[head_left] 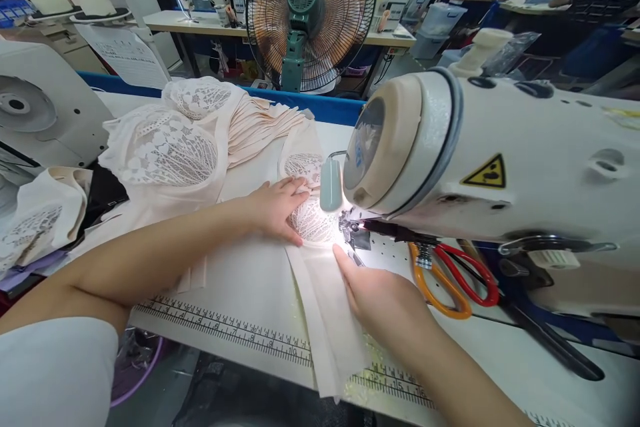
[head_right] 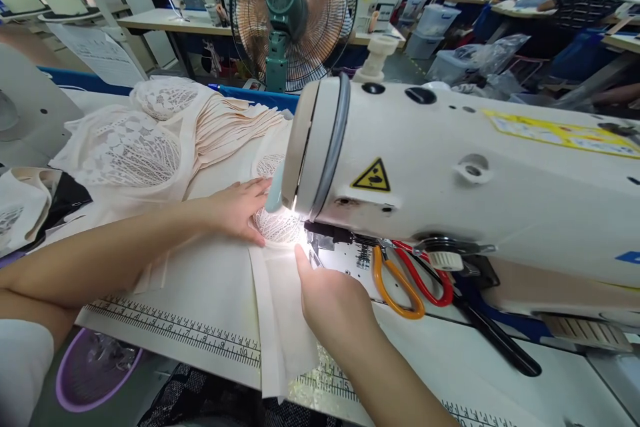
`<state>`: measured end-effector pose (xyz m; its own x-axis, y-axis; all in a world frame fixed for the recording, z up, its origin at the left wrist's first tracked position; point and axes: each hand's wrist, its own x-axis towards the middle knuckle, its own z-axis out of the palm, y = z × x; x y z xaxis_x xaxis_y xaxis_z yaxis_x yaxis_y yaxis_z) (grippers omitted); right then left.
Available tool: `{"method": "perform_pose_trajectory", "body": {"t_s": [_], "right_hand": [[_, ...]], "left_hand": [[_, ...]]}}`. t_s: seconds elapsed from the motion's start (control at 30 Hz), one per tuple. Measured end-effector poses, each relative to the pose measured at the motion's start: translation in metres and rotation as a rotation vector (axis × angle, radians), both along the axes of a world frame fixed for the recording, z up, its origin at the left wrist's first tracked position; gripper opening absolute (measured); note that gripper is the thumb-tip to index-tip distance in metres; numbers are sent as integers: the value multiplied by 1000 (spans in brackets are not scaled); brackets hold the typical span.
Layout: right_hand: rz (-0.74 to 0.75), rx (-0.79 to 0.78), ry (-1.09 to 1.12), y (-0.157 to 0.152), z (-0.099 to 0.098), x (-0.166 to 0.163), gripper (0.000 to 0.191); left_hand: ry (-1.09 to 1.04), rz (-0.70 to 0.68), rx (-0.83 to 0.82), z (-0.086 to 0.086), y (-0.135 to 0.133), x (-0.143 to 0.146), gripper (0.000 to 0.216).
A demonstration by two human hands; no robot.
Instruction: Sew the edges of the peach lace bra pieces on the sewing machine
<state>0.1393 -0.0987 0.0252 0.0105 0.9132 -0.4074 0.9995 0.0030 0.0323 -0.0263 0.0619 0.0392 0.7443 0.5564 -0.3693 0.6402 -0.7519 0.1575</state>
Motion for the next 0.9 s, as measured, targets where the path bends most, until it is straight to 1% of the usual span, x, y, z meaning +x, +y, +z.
{"method": "perform_pose_trajectory", "body": {"t_s": [0.13,0.2,0.33,0.47,0.53,0.6,0.67,0.73,0.77,0.8,0.9], "right_hand": [[-21,-25,-12,3,3,-3,64],[-14,-19,-9,0,3,-2,62],[31,122,27,-16,-7,4,54],[81,299,61,-39,-20,14,53],[134,349,80,-49,-23,20,52],[204,360,101,-57,-23,25,50],[272,360,125,-64,-23,31,50],[321,357,140,-69,-24,36,51],[340,351,148,-71,-25,37,52],[355,344,155,-73,-26,39,53],[377,344,153,-74,-31,41,54]], "left_hand": [[-4,4,-1,0,11,4,96],[-2,2,-2,0,16,7,100],[-1,12,-3,-2,23,10,105],[-9,31,-9,0,28,10,100],[-10,45,-14,2,30,11,97],[-27,60,2,6,27,11,94],[-77,85,85,8,15,12,83],[-157,64,200,7,-10,13,57],[-205,15,245,5,-27,13,42],[-245,-78,247,1,-45,14,30],[-377,-452,183,-15,-93,13,27]]}}
